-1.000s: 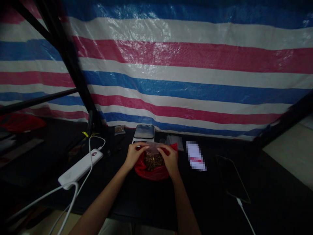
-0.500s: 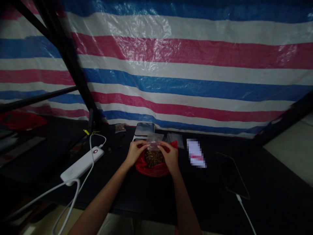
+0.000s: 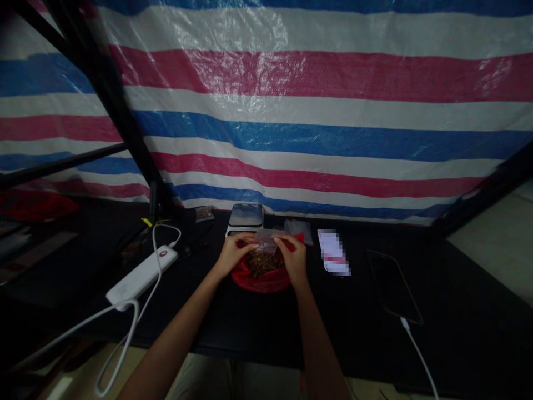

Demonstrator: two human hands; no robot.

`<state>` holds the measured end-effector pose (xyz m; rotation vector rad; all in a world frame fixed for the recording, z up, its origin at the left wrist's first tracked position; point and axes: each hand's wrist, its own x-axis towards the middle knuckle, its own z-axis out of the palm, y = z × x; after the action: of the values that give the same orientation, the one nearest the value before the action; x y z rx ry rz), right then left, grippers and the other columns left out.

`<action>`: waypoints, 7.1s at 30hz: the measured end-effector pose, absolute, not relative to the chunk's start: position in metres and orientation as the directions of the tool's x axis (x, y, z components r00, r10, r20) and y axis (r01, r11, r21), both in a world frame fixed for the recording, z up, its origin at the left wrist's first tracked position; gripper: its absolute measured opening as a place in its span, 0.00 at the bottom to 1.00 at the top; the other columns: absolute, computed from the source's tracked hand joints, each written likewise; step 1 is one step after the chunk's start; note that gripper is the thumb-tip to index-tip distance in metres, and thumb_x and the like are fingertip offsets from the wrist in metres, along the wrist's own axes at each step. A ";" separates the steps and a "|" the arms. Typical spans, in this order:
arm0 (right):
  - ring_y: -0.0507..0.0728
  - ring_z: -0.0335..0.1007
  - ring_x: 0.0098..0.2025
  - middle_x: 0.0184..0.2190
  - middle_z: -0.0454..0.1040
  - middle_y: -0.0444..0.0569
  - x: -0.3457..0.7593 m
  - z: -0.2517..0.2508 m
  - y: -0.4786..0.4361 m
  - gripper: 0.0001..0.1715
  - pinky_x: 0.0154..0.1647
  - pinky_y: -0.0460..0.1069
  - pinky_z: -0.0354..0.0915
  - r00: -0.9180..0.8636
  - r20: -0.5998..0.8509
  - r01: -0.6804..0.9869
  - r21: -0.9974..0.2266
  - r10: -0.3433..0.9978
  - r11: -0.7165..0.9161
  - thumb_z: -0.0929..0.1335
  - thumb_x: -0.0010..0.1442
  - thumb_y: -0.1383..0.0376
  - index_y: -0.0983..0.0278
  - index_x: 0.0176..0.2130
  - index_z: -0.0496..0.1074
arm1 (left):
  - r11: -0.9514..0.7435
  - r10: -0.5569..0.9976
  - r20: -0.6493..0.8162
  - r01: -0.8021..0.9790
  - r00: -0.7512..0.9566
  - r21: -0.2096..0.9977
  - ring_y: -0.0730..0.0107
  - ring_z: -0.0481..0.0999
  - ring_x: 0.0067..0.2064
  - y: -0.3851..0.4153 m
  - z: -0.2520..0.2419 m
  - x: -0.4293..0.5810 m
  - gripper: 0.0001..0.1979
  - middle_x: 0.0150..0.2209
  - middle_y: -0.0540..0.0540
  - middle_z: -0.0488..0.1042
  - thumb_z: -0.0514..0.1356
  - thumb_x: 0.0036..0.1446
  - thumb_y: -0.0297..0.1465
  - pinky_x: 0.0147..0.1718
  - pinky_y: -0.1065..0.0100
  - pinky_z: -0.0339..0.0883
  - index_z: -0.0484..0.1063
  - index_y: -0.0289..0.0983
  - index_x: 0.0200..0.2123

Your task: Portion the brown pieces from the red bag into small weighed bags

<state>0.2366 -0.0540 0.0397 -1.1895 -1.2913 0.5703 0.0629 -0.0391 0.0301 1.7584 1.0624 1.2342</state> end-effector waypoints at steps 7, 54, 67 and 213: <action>0.56 0.71 0.34 0.29 0.76 0.49 0.241 0.040 -0.054 0.07 0.41 0.53 0.65 0.229 0.392 0.216 -0.913 0.891 0.346 0.69 0.45 0.63 0.65 0.26 0.75 | -0.452 0.886 0.356 0.379 0.298 0.808 0.72 0.74 0.30 -0.040 0.034 0.058 0.07 0.27 0.49 0.77 0.59 0.50 0.33 0.32 0.74 0.64 0.75 0.36 0.27; 0.55 0.68 0.28 0.25 0.73 0.45 0.234 0.035 -0.059 0.09 0.26 0.47 0.56 0.028 0.440 0.845 -0.489 0.898 0.214 0.66 0.51 0.59 0.60 0.24 0.71 | -0.523 0.809 0.544 0.693 0.222 0.495 0.67 0.64 0.33 -0.052 0.046 0.062 0.09 0.27 0.49 0.69 0.52 0.56 0.31 0.34 0.68 0.56 0.69 0.37 0.26; 0.57 0.65 0.36 0.30 0.71 0.47 0.232 0.033 -0.056 0.07 0.37 0.50 0.61 -0.062 0.517 0.766 -0.523 0.853 0.373 0.65 0.53 0.60 0.61 0.30 0.70 | -0.579 0.807 0.516 0.558 0.288 0.594 0.68 0.64 0.34 -0.047 0.041 0.061 0.10 0.27 0.49 0.67 0.53 0.55 0.35 0.33 0.69 0.58 0.68 0.36 0.26; 0.55 0.71 0.32 0.28 0.74 0.44 0.212 0.031 -0.053 0.13 0.32 0.49 0.67 0.110 0.240 -0.083 -0.965 0.964 0.250 0.67 0.48 0.57 0.61 0.24 0.60 | 0.023 0.950 -0.026 0.015 0.312 1.000 0.76 0.65 0.14 -0.046 0.040 0.067 0.36 0.15 0.47 0.68 0.36 0.52 0.54 0.13 0.75 0.55 0.70 0.30 0.27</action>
<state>0.2122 -0.0533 0.0310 -1.0034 -1.1755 0.9999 0.0672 -0.0459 0.0404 1.3329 0.9921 0.9496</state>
